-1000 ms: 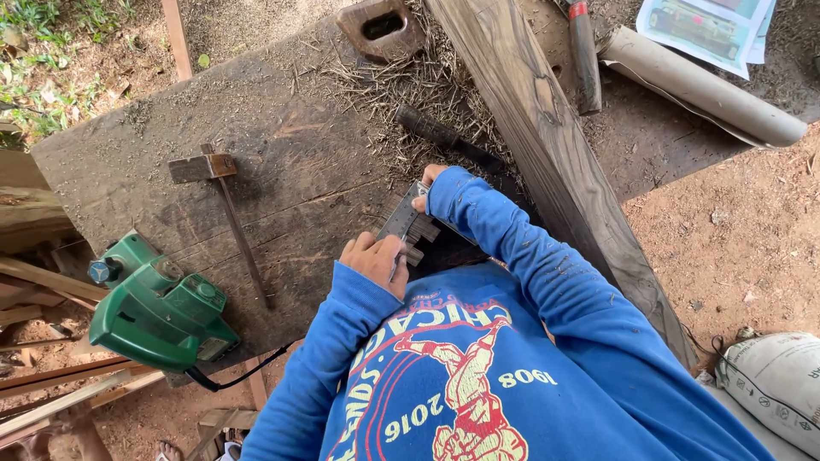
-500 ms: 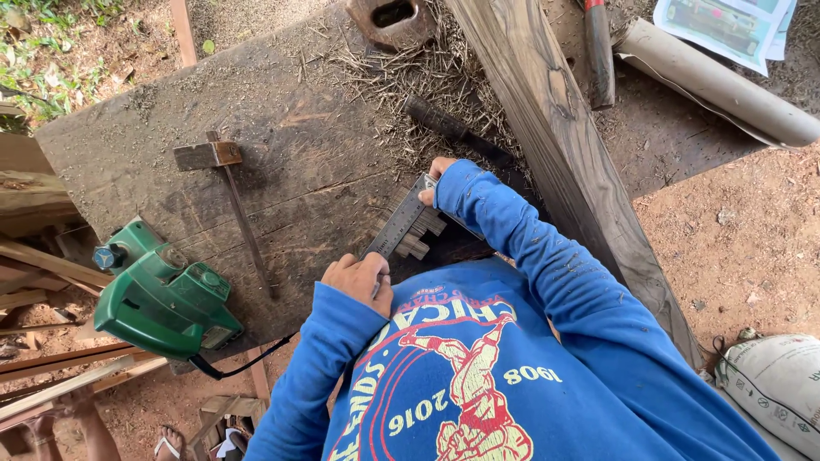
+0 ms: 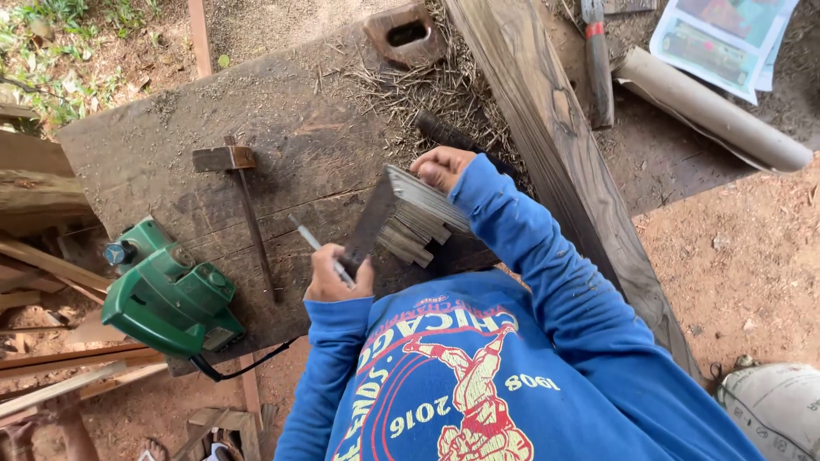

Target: Mark precision lines on small wooden blocks using a square and a pen for further processing.

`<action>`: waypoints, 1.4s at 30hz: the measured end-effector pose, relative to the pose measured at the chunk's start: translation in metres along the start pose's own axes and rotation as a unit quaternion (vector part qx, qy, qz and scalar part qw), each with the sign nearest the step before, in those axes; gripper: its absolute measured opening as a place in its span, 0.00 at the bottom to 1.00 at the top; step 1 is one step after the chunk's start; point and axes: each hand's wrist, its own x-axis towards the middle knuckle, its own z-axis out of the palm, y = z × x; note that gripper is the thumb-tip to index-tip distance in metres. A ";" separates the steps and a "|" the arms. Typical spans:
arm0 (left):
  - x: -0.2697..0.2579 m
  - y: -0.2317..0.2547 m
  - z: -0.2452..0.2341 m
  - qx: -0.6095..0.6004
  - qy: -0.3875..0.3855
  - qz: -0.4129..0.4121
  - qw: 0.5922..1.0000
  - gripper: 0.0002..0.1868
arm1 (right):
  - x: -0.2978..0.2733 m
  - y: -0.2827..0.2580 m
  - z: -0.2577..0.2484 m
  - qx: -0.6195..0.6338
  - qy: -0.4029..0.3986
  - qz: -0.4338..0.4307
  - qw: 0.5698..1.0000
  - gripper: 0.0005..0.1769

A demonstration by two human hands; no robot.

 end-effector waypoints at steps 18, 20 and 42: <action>-0.019 -0.039 -0.014 -0.080 0.156 -0.195 0.965 0.22 | -0.075 0.046 0.089 -0.135 0.029 0.135 0.981 0.57; -0.015 -0.031 -0.018 -0.082 0.158 -0.190 0.966 0.22 | -0.077 0.055 0.081 -0.089 -0.016 0.162 0.983 0.60; 0.018 -0.010 0.005 0.040 -0.029 0.245 0.968 0.28 | -0.099 0.013 0.001 -0.469 -0.028 -0.094 0.878 0.33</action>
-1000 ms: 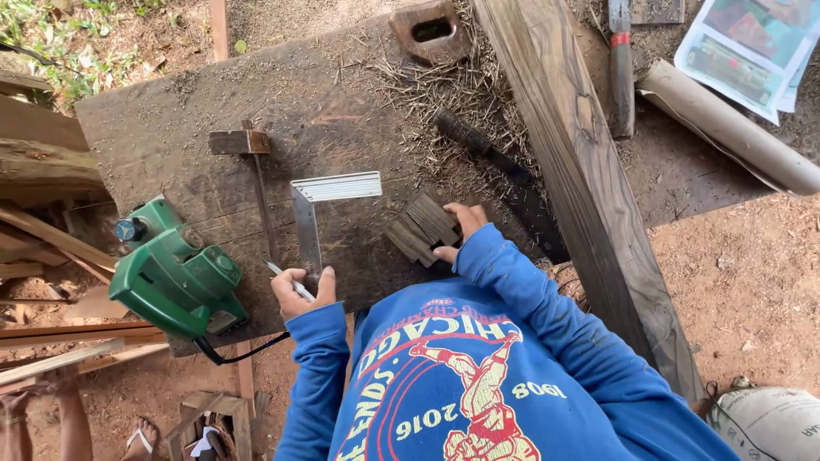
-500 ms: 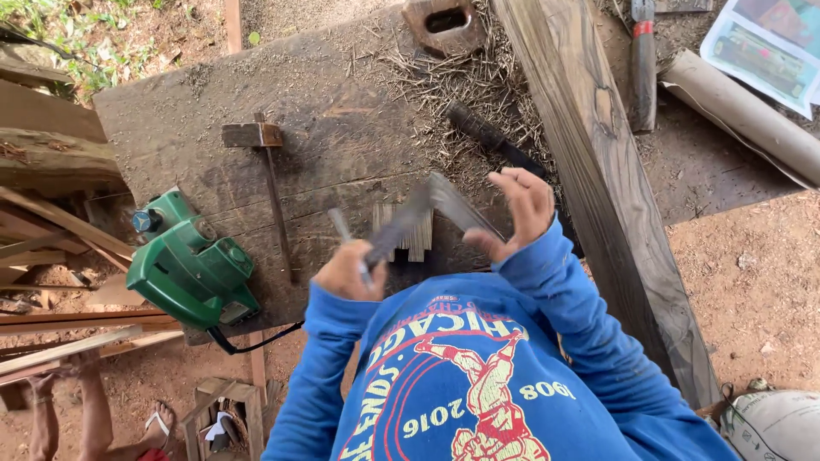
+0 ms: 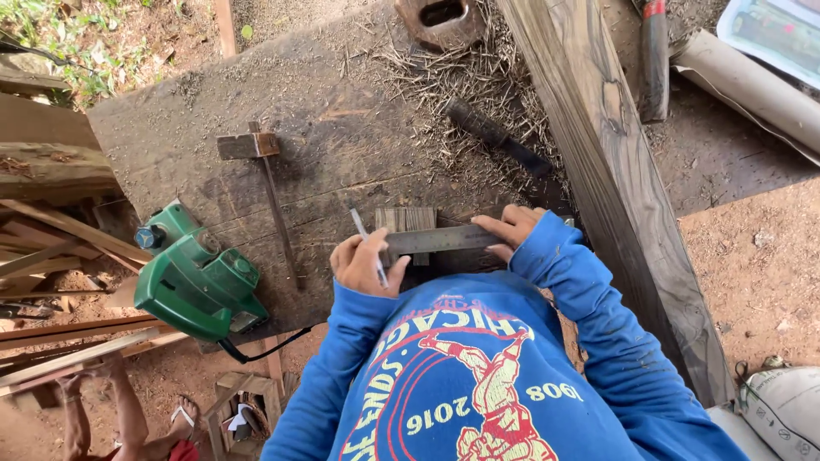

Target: Mark precision lines on small wooden blocks using a square and a pen for further processing.

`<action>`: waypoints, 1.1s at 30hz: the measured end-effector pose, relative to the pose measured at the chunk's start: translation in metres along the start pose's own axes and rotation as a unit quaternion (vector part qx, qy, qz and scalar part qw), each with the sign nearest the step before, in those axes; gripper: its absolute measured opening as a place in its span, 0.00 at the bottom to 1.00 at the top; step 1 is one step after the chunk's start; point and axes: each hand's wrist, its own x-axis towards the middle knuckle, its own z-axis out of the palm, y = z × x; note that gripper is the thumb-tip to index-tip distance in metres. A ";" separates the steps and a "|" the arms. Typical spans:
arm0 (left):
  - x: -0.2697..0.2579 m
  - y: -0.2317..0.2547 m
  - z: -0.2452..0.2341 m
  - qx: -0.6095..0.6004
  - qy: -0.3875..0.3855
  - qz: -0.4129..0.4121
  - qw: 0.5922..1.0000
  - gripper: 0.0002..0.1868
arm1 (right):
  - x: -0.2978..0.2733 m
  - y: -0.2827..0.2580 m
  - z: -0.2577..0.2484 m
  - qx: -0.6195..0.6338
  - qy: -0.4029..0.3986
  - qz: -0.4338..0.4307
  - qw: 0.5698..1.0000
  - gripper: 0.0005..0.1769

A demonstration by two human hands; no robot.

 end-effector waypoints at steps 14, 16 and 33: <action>-0.004 -0.023 0.017 -0.052 -0.053 -0.059 0.995 0.33 | -0.019 0.027 0.018 -0.010 0.013 0.091 0.996 0.36; 0.002 -0.025 0.014 0.001 -0.038 -0.008 0.999 0.34 | -0.016 0.026 0.016 -0.003 0.004 0.103 0.995 0.36; 0.039 -0.030 -0.012 0.043 -0.116 -0.022 0.992 0.35 | -0.007 0.035 0.023 -0.010 -0.019 0.106 0.994 0.36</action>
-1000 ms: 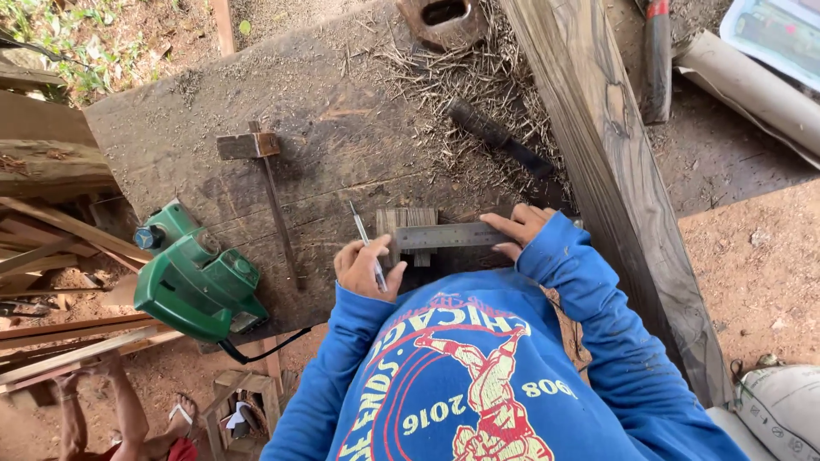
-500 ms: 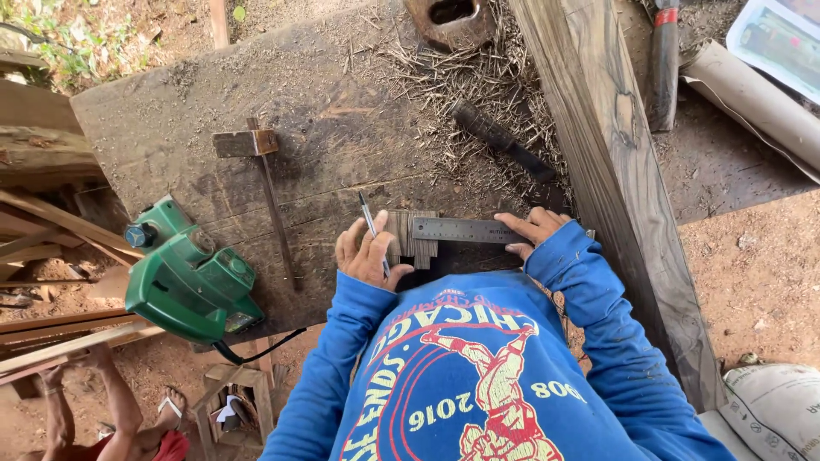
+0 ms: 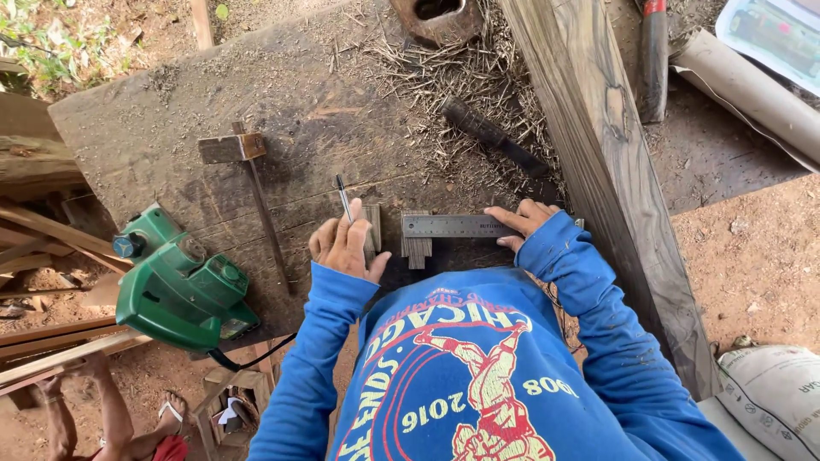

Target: Mark precision lines on small wooden blocks using a square and a pen for further processing.

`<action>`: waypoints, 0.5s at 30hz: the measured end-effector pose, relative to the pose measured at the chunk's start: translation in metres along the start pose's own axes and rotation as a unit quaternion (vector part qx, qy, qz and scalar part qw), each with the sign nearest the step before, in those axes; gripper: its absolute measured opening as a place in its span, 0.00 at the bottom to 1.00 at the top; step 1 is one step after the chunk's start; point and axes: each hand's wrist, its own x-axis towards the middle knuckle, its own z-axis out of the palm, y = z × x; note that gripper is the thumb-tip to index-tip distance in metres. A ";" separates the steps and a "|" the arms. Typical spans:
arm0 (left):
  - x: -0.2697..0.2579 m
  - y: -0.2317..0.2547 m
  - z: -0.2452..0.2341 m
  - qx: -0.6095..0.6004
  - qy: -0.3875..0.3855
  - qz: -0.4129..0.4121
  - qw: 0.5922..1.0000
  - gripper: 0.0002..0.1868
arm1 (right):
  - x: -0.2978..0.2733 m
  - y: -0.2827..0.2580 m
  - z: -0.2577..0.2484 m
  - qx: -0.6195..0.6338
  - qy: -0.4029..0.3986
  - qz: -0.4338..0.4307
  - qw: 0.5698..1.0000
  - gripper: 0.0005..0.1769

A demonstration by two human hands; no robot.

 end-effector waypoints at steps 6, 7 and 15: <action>-0.013 0.016 0.027 -0.141 0.005 -0.066 0.988 0.29 | 0.005 -0.003 -0.001 0.004 -0.004 0.009 1.000 0.35; -0.016 0.015 0.034 -0.171 0.000 -0.079 0.982 0.29 | 0.003 0.000 0.002 0.011 -0.003 0.006 1.000 0.34; -0.017 0.017 0.038 -0.197 0.021 -0.093 0.976 0.25 | 0.007 0.001 0.001 -0.008 -0.010 -0.005 1.000 0.35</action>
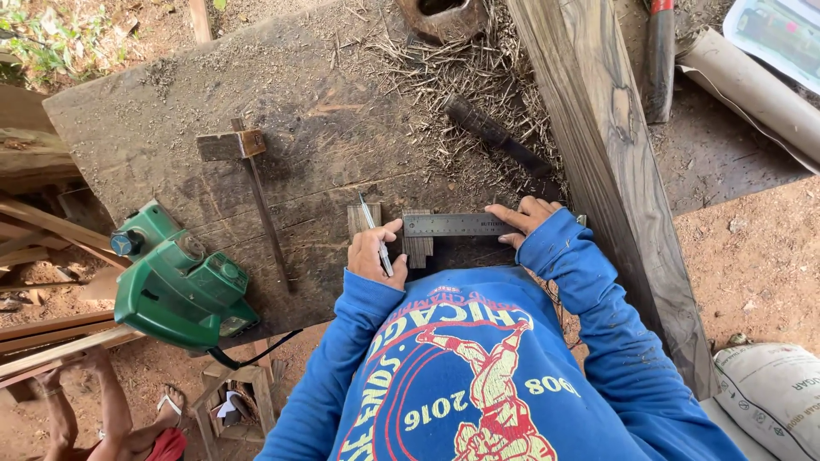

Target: Mark precision lines on small wooden blocks using a square and a pen for further processing.

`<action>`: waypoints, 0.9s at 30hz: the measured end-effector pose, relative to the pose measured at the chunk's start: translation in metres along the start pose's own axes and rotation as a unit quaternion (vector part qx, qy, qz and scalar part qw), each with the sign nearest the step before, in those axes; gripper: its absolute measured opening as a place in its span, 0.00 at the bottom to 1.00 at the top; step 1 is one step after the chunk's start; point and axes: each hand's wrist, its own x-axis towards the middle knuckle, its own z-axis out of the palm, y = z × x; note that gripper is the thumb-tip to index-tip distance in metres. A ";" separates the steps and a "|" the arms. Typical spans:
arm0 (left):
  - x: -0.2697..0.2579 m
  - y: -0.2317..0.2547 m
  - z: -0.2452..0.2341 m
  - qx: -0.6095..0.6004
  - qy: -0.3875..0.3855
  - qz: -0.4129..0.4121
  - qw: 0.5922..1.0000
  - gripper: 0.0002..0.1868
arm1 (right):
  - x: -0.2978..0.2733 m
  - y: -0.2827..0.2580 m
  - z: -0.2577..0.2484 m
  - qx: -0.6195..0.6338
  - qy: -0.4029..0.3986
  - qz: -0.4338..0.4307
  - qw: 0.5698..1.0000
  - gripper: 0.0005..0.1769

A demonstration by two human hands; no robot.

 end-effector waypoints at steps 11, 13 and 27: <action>0.001 -0.005 0.002 -0.011 -0.002 -0.006 1.000 0.23 | 0.001 0.000 0.003 -0.001 -0.008 0.011 1.000 0.36; 0.002 -0.004 0.001 -0.013 -0.005 -0.002 1.000 0.23 | 0.002 0.000 0.002 -0.006 -0.004 0.004 1.000 0.37; -0.003 -0.016 -0.004 -0.144 0.038 -0.075 0.986 0.15 | 0.000 0.001 0.008 -0.014 -0.012 0.022 1.000 0.35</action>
